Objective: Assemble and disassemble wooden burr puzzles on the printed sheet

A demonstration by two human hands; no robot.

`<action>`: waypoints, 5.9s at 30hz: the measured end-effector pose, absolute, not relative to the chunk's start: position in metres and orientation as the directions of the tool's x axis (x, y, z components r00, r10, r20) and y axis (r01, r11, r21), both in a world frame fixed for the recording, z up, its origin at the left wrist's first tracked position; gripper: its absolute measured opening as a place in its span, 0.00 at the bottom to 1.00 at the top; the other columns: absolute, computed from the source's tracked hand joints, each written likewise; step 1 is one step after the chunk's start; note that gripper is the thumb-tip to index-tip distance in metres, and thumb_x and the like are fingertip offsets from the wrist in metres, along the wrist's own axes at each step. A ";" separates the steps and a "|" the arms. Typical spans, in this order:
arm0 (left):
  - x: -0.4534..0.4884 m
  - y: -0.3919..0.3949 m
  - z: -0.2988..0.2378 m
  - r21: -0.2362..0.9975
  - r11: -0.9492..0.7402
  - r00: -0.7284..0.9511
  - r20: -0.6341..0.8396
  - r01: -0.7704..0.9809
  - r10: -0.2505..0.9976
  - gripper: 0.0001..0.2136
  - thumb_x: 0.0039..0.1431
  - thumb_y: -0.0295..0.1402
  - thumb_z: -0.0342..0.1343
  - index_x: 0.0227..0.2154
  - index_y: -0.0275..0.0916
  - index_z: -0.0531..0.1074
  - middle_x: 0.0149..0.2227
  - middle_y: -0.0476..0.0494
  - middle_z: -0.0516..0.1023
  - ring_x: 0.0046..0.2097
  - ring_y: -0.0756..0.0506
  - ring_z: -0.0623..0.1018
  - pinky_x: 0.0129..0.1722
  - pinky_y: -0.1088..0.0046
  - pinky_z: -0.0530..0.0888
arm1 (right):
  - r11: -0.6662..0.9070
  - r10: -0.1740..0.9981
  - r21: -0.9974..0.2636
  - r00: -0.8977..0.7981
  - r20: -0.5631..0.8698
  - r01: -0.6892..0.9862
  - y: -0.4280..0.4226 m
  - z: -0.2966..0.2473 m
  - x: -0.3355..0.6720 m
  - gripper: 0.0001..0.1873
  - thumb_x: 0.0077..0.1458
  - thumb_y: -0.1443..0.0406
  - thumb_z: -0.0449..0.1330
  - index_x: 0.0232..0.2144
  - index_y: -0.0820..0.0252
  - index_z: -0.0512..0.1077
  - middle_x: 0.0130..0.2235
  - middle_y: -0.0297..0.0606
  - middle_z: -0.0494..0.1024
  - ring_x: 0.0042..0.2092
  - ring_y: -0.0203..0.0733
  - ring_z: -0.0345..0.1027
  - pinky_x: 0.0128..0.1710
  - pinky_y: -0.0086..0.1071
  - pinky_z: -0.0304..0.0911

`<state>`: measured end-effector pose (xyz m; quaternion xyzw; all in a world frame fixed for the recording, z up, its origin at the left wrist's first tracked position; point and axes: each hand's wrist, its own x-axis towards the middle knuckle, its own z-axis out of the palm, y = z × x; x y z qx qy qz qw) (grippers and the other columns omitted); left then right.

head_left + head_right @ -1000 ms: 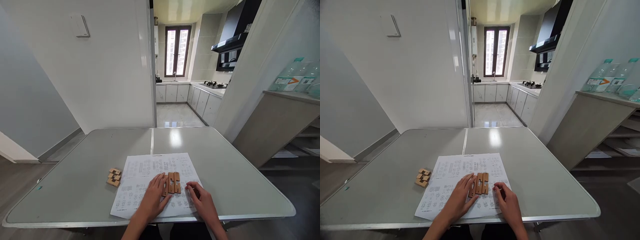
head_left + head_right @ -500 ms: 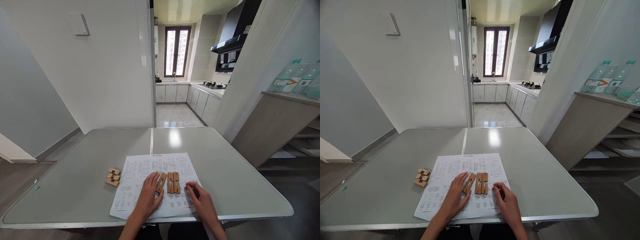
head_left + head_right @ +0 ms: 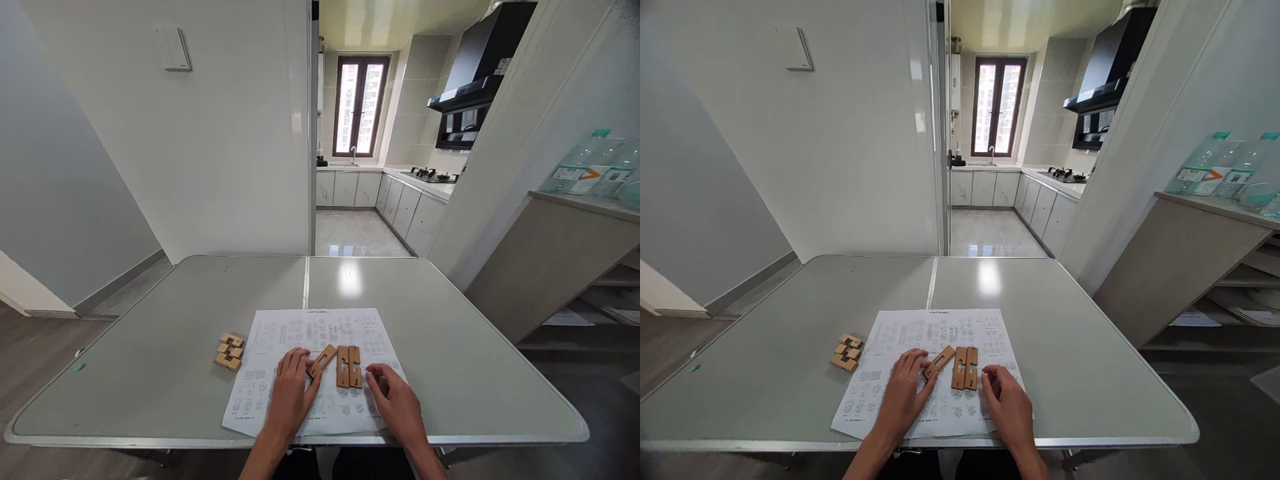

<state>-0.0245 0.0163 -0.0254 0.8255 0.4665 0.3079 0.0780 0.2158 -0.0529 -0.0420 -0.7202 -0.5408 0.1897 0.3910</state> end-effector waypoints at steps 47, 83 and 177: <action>-0.028 0.015 -0.010 0.793 -0.253 0.149 0.205 0.555 0.967 0.17 0.71 0.48 0.46 0.40 0.44 0.76 0.37 0.45 0.83 0.39 0.41 0.81 0.40 0.67 0.75 | -0.008 0.955 -0.991 0.291 -0.047 -0.132 -0.049 -0.026 0.176 0.28 0.56 0.45 0.65 0.50 0.55 0.72 0.40 0.39 0.78 0.32 0.41 0.69 0.29 0.32 0.66; -0.027 0.005 0.000 0.920 -0.267 0.370 0.150 0.289 0.917 0.13 0.70 0.43 0.52 0.49 0.43 0.75 0.40 0.43 0.85 0.43 0.42 0.84 0.46 0.65 0.79 | -0.046 0.999 -0.969 0.007 -0.050 -0.242 -0.045 -0.026 0.142 0.23 0.64 0.42 0.55 0.38 0.55 0.68 0.28 0.27 0.75 0.13 0.25 0.49 0.11 0.25 0.44; -0.027 0.004 -0.006 0.930 -0.218 0.248 0.145 0.297 0.958 0.10 0.70 0.43 0.51 0.41 0.43 0.71 0.39 0.44 0.84 0.39 0.41 0.83 0.41 0.67 0.77 | -0.182 0.946 -0.686 0.316 0.074 0.704 -0.026 -0.032 0.149 0.10 0.59 0.59 0.57 0.42 0.54 0.71 0.42 0.39 0.79 0.39 0.48 0.77 0.32 0.33 0.62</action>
